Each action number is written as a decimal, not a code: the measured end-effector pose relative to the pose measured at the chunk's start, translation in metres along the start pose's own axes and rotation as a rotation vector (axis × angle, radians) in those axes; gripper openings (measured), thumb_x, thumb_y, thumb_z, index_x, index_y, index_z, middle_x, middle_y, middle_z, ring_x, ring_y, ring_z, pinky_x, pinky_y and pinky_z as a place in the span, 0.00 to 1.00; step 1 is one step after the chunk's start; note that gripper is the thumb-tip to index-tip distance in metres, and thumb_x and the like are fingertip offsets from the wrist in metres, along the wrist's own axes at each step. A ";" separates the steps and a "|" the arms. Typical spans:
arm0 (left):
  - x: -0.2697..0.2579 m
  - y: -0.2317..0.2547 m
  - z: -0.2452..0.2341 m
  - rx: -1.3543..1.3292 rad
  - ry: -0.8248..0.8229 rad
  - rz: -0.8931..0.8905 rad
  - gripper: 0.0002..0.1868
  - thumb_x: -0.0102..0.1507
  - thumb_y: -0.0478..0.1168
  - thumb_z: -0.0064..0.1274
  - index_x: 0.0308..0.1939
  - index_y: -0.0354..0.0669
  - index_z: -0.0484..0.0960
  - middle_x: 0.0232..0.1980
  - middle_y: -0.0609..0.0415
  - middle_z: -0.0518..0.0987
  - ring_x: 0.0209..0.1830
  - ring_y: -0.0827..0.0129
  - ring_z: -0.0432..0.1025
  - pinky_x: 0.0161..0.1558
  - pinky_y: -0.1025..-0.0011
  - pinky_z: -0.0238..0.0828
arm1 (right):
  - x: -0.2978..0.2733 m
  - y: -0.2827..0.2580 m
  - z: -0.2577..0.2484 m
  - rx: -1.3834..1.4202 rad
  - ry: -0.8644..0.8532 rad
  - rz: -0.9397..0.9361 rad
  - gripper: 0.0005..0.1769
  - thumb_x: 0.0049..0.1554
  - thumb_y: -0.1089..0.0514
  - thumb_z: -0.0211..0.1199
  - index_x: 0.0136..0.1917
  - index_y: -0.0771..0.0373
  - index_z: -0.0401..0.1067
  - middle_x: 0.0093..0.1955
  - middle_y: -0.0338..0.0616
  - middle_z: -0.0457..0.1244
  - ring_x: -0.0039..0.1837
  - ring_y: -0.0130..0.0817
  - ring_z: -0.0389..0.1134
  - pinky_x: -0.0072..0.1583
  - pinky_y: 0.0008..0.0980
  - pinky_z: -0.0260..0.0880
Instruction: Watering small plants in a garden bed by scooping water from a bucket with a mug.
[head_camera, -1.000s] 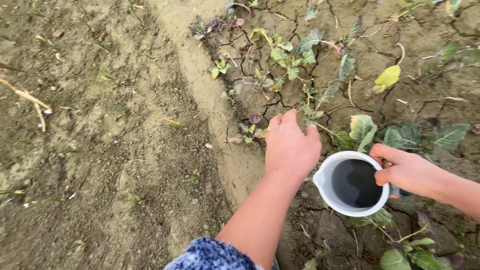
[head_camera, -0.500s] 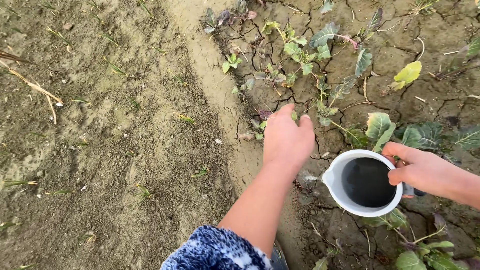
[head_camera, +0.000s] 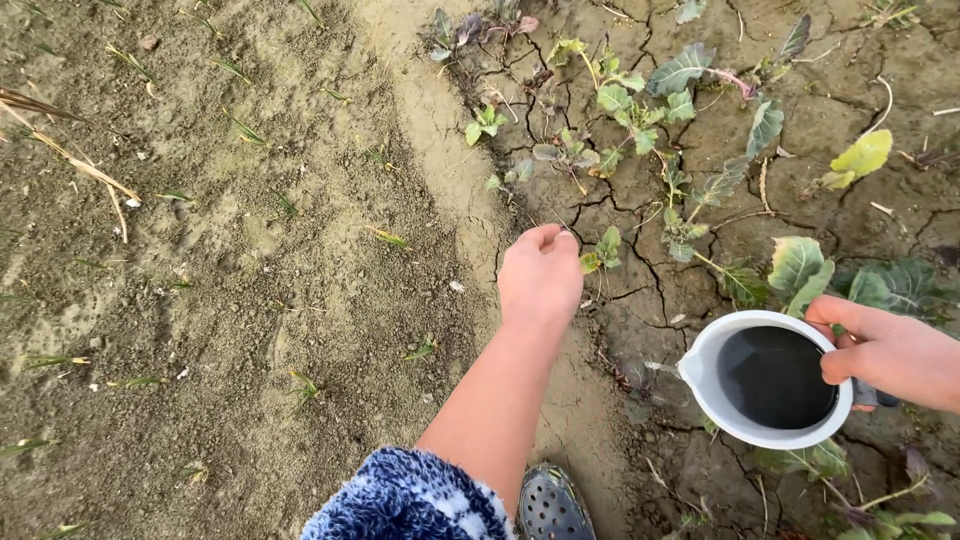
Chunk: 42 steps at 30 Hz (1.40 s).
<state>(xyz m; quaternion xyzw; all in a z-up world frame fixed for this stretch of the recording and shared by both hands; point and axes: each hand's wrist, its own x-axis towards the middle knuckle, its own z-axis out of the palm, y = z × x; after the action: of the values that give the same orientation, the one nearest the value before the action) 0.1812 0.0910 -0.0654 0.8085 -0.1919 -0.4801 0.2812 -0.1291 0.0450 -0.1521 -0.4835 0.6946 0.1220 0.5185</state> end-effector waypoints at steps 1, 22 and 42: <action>0.001 0.001 -0.002 -0.003 0.001 0.001 0.25 0.68 0.47 0.41 0.68 0.53 0.75 0.66 0.61 0.79 0.57 0.71 0.76 0.60 0.68 0.71 | 0.012 0.007 -0.003 -0.002 0.002 -0.002 0.09 0.55 0.78 0.59 0.50 0.73 0.67 0.32 0.71 0.60 0.31 0.60 0.60 0.39 0.53 0.61; 0.026 0.021 -0.044 -0.107 0.017 -0.059 0.25 0.69 0.46 0.40 0.70 0.53 0.73 0.64 0.64 0.81 0.21 0.79 0.63 0.26 0.76 0.64 | 0.006 -0.108 -0.005 0.161 0.210 -0.033 0.09 0.56 0.69 0.58 0.46 0.65 0.59 0.36 0.73 0.72 0.37 0.59 0.69 0.41 0.46 0.49; 0.036 0.018 -0.061 -0.107 0.002 -0.079 0.24 0.70 0.45 0.39 0.71 0.53 0.72 0.66 0.62 0.78 0.31 0.79 0.71 0.37 0.75 0.72 | 0.016 -0.116 0.000 0.247 0.194 0.034 0.08 0.59 0.71 0.57 0.51 0.69 0.61 0.40 0.78 0.68 0.39 0.66 0.69 0.51 0.53 0.65</action>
<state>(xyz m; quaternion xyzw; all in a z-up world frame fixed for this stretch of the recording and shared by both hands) 0.2512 0.0730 -0.0544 0.7997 -0.1337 -0.4995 0.3050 -0.0361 -0.0224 -0.1273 -0.4135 0.7593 -0.0029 0.5025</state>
